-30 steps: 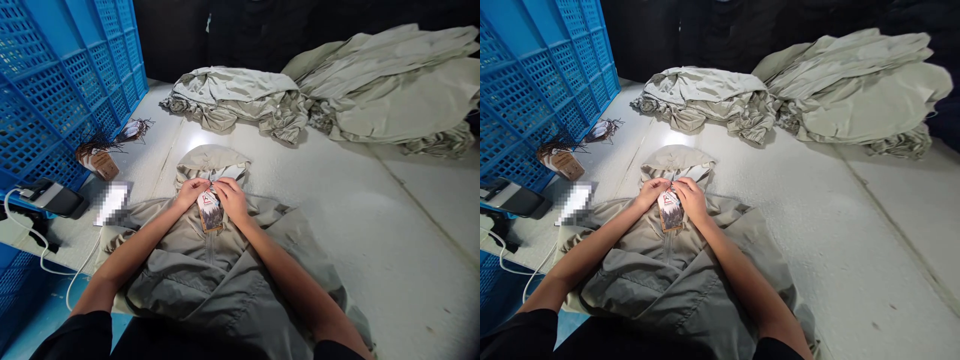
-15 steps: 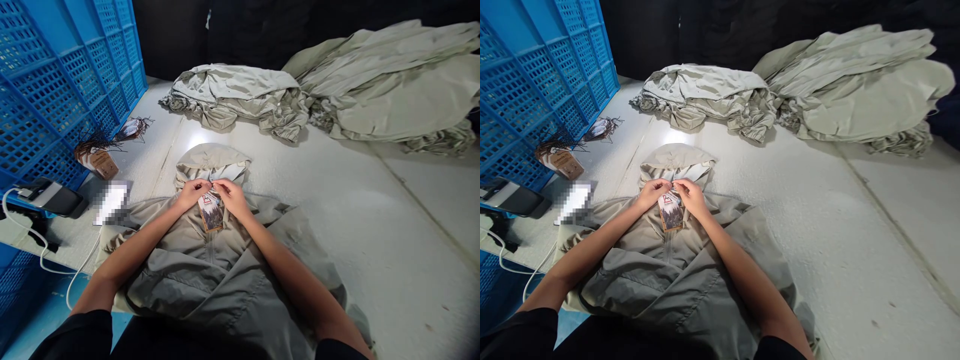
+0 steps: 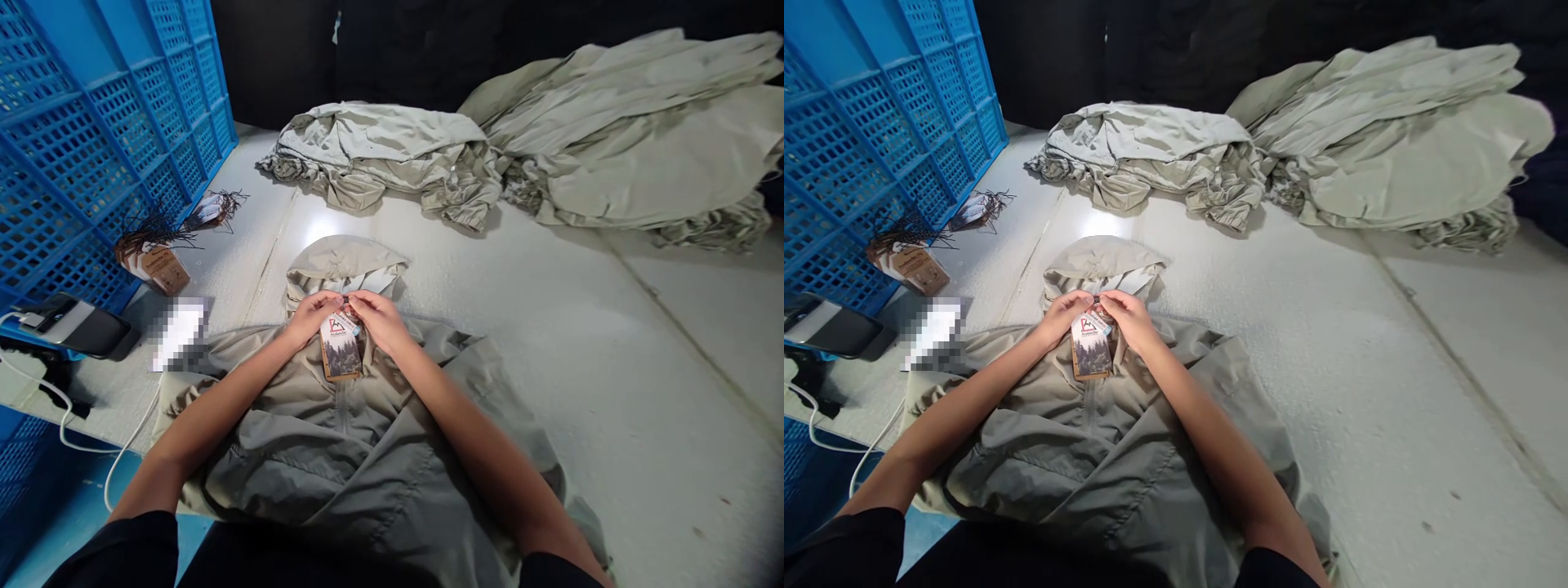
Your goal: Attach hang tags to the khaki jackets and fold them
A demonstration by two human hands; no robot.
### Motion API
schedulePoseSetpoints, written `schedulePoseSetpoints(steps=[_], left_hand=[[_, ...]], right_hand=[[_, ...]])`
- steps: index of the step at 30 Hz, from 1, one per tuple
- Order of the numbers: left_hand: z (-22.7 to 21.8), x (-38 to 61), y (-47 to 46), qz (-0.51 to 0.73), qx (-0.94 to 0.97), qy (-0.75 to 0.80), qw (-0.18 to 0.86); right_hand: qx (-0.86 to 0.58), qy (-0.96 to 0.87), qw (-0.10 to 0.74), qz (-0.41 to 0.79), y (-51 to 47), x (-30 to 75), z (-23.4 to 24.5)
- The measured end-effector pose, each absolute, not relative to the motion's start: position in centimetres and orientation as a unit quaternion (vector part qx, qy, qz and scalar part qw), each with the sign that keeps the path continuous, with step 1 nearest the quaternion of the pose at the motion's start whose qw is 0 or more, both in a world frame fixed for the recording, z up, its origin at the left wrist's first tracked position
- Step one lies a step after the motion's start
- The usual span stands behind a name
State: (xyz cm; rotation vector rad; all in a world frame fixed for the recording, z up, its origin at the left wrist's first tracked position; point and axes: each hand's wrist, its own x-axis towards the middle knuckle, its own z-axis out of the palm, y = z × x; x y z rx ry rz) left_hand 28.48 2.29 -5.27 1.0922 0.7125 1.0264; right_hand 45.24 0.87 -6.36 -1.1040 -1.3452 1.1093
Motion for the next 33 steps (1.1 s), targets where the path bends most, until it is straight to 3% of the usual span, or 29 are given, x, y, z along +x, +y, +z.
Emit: schedulePoseSetpoints(steps=[8,17,33], left_hand=[[-5.5,28.2,2.5,0.467,0.473,0.309,0.68],[-5.9,28.3,2.8,0.458,0.476,0.318,0.68],[-5.6,28.4,2.7,0.453,0.459,0.329,0.69]], right_hand=[[-0.47,-0.63,0.568,0.243,-0.6,43.9,-5.6],[-0.492,-0.66,0.553,0.126,-0.9,43.8,-5.4],[-0.498,-0.66,0.553,0.105,-0.7,44.0,-5.7]])
